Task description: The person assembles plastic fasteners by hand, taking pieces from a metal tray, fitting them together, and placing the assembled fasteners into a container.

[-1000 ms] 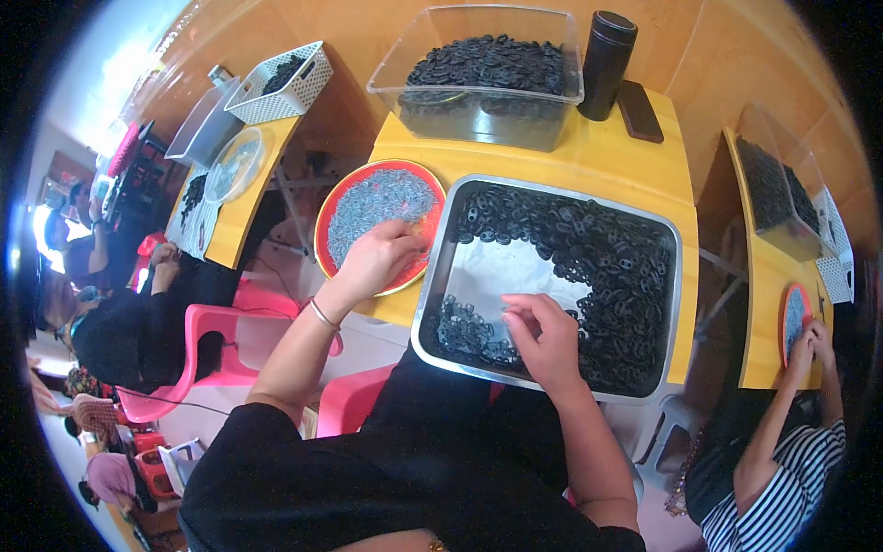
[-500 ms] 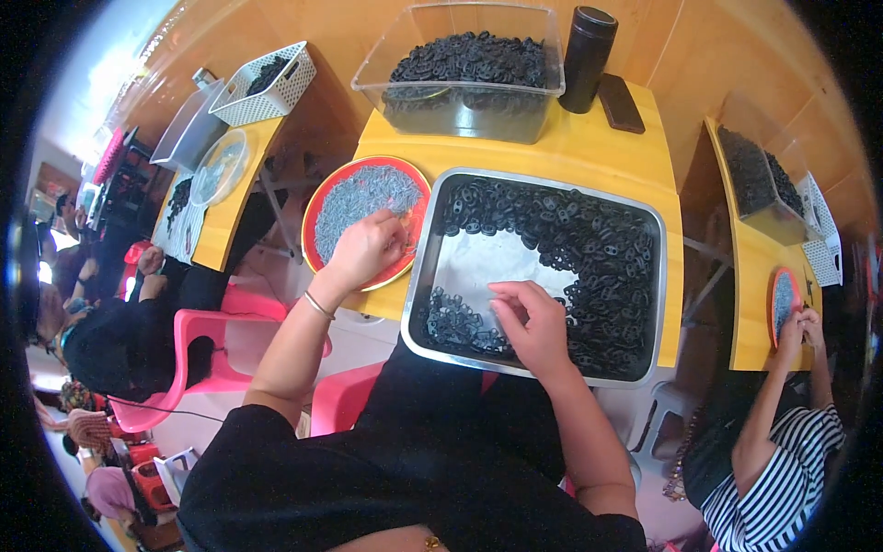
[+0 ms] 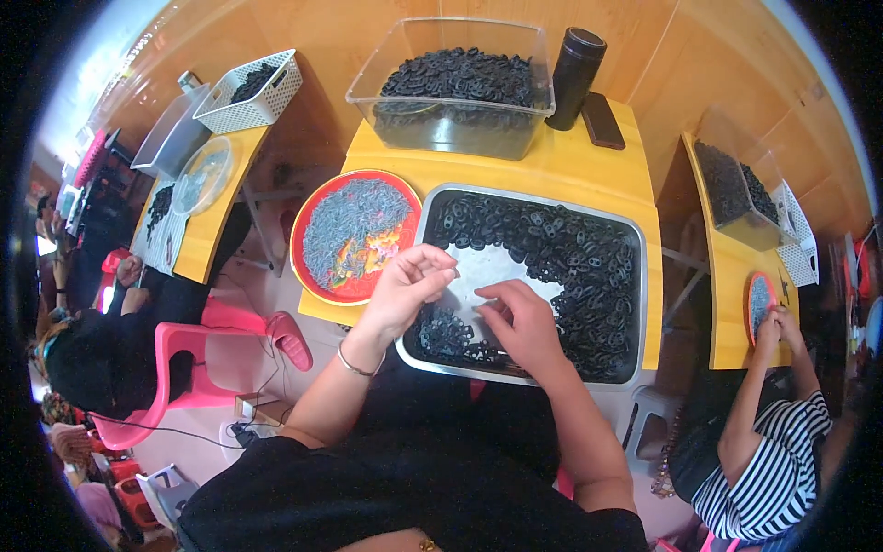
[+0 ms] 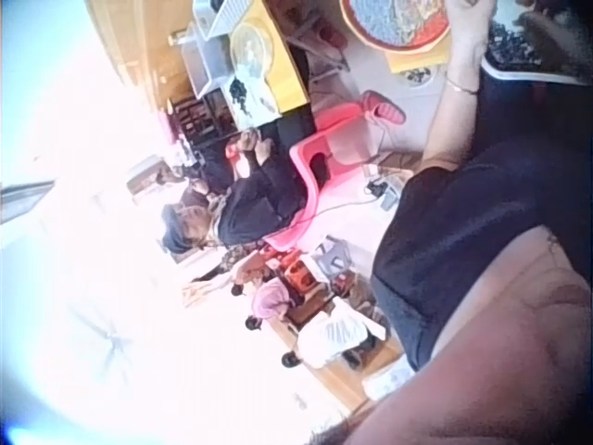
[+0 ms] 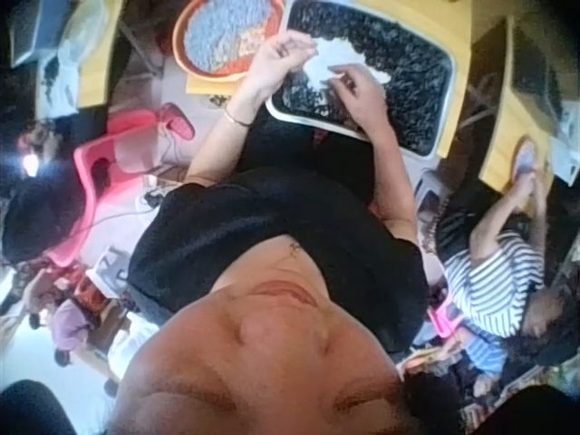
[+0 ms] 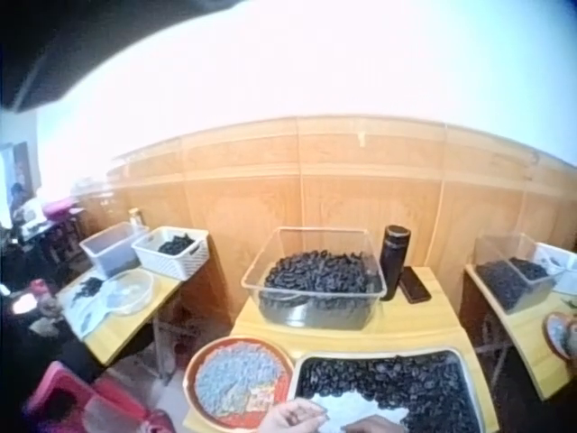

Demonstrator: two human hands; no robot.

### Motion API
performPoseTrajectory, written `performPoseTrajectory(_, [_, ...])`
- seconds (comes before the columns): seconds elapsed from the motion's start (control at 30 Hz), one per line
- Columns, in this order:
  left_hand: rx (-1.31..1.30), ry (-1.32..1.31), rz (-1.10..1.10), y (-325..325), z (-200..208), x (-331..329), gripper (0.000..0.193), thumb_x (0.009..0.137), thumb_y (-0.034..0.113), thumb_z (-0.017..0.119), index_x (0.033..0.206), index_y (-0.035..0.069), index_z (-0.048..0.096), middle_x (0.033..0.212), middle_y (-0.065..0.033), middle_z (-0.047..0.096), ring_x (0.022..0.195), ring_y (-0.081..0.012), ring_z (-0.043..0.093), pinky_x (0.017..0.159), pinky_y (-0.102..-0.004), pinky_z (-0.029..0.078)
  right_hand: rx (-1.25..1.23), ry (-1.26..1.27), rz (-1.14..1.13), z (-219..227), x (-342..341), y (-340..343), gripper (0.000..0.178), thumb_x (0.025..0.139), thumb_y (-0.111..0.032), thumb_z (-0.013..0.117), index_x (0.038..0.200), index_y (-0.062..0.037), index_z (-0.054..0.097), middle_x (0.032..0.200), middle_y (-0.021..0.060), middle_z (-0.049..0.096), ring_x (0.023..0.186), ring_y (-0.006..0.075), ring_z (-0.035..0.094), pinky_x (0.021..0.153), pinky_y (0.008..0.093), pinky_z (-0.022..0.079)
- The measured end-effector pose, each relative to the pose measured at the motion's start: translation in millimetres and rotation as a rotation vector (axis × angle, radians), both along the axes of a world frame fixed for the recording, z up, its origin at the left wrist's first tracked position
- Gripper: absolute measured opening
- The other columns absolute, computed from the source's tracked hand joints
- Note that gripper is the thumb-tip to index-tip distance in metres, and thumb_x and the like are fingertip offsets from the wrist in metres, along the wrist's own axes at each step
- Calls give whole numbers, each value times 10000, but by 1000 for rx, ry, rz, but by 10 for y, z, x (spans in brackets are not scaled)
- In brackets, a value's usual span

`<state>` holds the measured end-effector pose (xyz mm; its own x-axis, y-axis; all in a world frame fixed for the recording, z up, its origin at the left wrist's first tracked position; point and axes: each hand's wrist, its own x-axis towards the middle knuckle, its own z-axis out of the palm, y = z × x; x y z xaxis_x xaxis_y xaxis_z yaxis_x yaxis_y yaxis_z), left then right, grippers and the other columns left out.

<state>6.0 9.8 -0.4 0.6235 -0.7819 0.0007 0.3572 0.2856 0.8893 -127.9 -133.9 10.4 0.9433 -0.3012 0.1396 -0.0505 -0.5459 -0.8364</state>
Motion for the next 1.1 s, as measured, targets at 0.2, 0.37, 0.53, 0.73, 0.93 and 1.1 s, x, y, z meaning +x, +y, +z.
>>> performPoseTrajectory(0.2, [-34, 152, -106, 27, -114, -81, 110, 841, 32, 605, 951, 20, 600, 816, -1, 615, 666, -25, 510, 569, -158, 393, -234, 44, 65, 21, 345, -189, 179, 773, -85, 617, 950, -62, 611, 939, 101, 582, 787, 280, 608, 685, 355, 494])
performPoseTrajectory(0.37, [-29, 167, -86, 37, -111, -50, 98, 851, 26, 594, 948, 17, 603, 831, -17, 619, 661, -33, 512, 550, -163, 383, -506, 55, 41, -167, 675, -275, 169, 771, -114, 603, 938, -90, 602, 981, 74, 579, 868, 285, 591, 714, 385, 489])
performPoseTrajectory(0.53, [-43, 204, -56, 53, -111, -14, 111, 856, 34, 590, 964, 17, 608, 832, -7, 618, 642, -24, 496, 537, -158, 373, -543, 230, 95, -96, 663, -221, 147, 759, -129, 607, 902, -97, 608, 919, 61, 590, 845, 280, 598, 706, 387, 490])
performPoseTrajectory(0.73, [-67, 255, -38, 44, -153, -18, 143, 870, 63, 583, 1000, 8, 607, 823, -21, 616, 648, -34, 512, 563, -153, 411, -498, 121, 86, -61, 704, -220, 116, 767, -142, 598, 878, -113, 616, 869, 59, 597, 784, 286, 606, 676, 399, 492])
performPoseTrajectory(0.93, [-107, 284, 59, 30, -146, -28, 172, 879, 87, 578, 1030, 7, 600, 820, -13, 612, 637, -30, 492, 558, -156, 399, -596, 58, 37, -213, 854, -123, 96, 764, -121, 579, 854, -92, 596, 839, 73, 580, 786, 287, 607, 652, 399, 497])
performPoseTrajectory(1.1, [-84, 254, 74, 48, -141, -29, 209, 884, 103, 575, 1072, 13, 592, 824, -7, 611, 647, -27, 493, 580, -147, 407, -694, 135, 66, -228, 758, -116, 112, 770, -106, 567, 874, -79, 598, 851, 97, 581, 782, 293, 604, 659, 394, 501])
